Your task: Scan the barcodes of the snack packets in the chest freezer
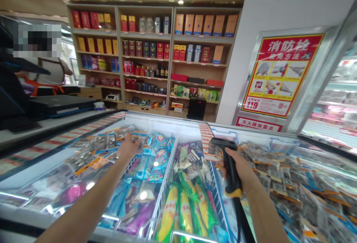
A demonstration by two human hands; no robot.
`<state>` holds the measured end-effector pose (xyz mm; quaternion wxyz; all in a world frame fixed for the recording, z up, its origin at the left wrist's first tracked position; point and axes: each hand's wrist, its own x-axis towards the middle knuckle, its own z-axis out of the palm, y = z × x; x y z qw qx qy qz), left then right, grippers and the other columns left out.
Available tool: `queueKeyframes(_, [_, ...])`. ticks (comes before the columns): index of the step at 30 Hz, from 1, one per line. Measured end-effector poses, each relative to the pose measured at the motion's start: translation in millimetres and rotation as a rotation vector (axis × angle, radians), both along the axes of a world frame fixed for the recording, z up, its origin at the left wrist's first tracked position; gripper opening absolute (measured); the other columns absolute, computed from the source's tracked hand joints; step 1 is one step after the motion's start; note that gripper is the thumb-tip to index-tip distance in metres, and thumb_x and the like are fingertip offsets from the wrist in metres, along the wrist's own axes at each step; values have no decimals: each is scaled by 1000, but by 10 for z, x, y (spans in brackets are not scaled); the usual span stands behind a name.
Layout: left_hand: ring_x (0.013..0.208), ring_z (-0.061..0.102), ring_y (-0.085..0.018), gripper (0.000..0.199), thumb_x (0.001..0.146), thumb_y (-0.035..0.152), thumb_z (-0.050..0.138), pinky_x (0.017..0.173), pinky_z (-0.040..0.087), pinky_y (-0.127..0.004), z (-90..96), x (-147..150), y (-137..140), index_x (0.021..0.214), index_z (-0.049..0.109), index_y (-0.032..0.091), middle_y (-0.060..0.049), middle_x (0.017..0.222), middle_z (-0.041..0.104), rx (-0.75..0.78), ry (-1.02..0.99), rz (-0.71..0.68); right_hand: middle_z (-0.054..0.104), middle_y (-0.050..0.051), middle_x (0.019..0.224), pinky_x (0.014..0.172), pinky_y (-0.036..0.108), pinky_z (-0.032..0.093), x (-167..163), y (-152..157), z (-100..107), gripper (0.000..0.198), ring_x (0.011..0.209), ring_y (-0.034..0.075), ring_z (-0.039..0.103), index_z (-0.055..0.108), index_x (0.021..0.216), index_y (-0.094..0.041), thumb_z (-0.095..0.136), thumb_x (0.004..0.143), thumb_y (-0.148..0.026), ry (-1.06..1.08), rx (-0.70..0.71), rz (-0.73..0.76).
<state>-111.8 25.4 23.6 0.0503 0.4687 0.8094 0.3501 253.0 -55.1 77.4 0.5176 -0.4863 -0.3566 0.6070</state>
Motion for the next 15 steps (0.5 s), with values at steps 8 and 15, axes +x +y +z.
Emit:
queueKeyframes(8, [112, 38, -33, 50, 74, 32, 40, 88, 34, -45, 8, -129, -109, 119, 39, 11, -18, 125, 39, 159, 263, 119, 52, -2, 49, 31, 21, 39, 674, -17, 5, 14, 35, 10, 46, 52, 77, -19, 48, 76, -32, -29, 50, -119])
queueKeyframes(15, [119, 32, -26, 48, 74, 29, 42, 96, 28, -37, 133, 953, 51, 119, 40, 14, -13, 130, 35, 204, 309, -215, 52, -1, 47, 32, 22, 40, 1066, 25, -112, 14, 35, 11, 46, 51, 71, -19, 50, 74, -32, 3, 43, -209])
